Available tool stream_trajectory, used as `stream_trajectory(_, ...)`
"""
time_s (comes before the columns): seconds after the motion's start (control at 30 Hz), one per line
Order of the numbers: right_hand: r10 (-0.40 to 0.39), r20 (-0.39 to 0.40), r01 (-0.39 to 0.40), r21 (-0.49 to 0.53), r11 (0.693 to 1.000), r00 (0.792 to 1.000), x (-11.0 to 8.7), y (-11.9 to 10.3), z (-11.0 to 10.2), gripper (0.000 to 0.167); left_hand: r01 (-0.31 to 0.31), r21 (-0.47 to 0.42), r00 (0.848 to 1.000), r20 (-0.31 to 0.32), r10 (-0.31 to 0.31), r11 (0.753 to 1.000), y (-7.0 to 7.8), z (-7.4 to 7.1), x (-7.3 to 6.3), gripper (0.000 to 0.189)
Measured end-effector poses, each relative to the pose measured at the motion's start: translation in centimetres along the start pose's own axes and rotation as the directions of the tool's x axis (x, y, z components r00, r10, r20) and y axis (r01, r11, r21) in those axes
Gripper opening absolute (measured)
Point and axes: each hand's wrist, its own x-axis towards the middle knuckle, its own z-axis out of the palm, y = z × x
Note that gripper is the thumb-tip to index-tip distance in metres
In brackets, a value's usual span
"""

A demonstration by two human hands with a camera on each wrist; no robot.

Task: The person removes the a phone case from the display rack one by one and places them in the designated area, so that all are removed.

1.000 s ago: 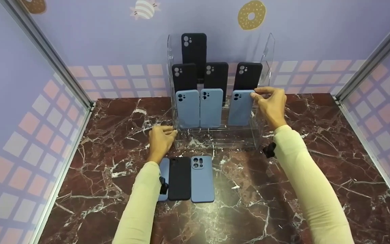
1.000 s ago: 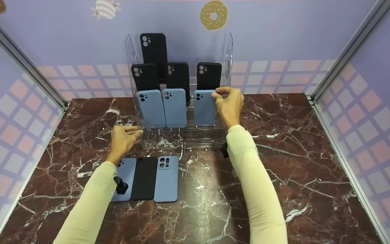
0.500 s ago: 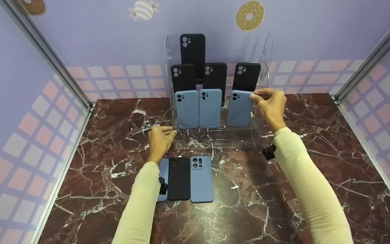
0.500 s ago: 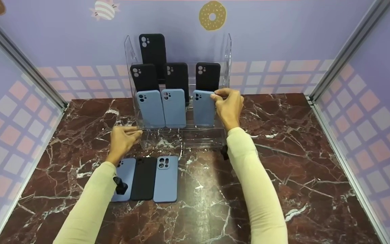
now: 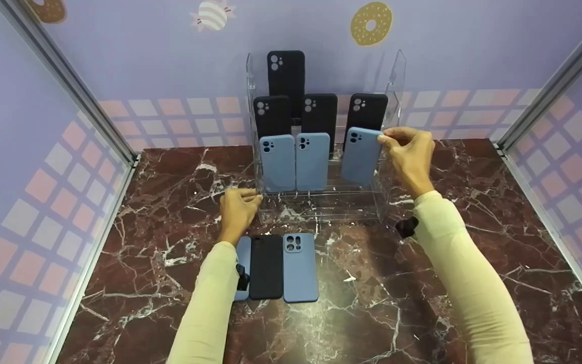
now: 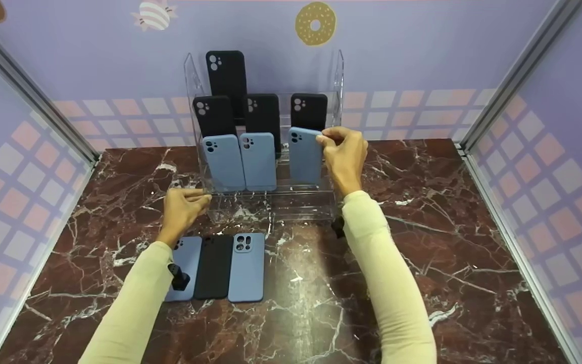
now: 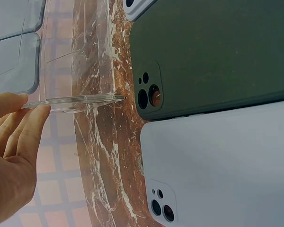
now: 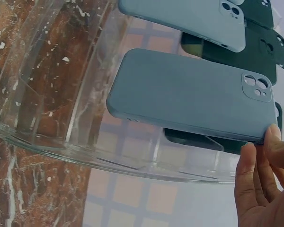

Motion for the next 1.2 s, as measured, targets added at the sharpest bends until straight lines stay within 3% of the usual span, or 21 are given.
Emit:
stream_trajectory(0.27, -0.045, -0.01, 0.046, 0.059, 0.997, 0.999, -0.2, -1.7, -1.5, 0.017, 0.002, 0.0, 1.0, 0.007, -0.002, 1.0, 0.0, -0.1, 0.0, 0.019)
stream_trajectory(0.47, -0.06, 0.03, 0.057, 0.099, 0.993, 0.998, -1.4, -2.2, -2.6, 0.017, 0.002, -0.007, 1.0, 0.003, -0.002, 1.0, 0.0, -0.1, 0.0, 0.018)
stream_trajectory(0.67, 0.013, 0.137, -0.034, 0.156, 0.987, 0.991, -3.6, -1.6, -3.3, 0.015, 0.001, -0.002, 1.0, 0.005, -0.001, 1.0, -0.1, 0.1, 0.0, 0.019)
stream_trajectory(0.97, 0.104, 0.289, -0.169, 0.211, 0.963, 0.952, -6.5, 1.1, -3.5, 0.018, -0.005, -0.009, 1.0, 0.004, 0.005, 1.0, -0.2, 0.1, 0.1, 0.02)
stream_trajectory(1.2, 0.207, 0.43, -0.311, 0.187, 0.932, 0.879, -8.6, 3.8, -2.5, 0.019, 0.005, -0.012, 1.0, 0.008, -0.005, 1.0, -0.1, 0.1, 0.0, 0.02)
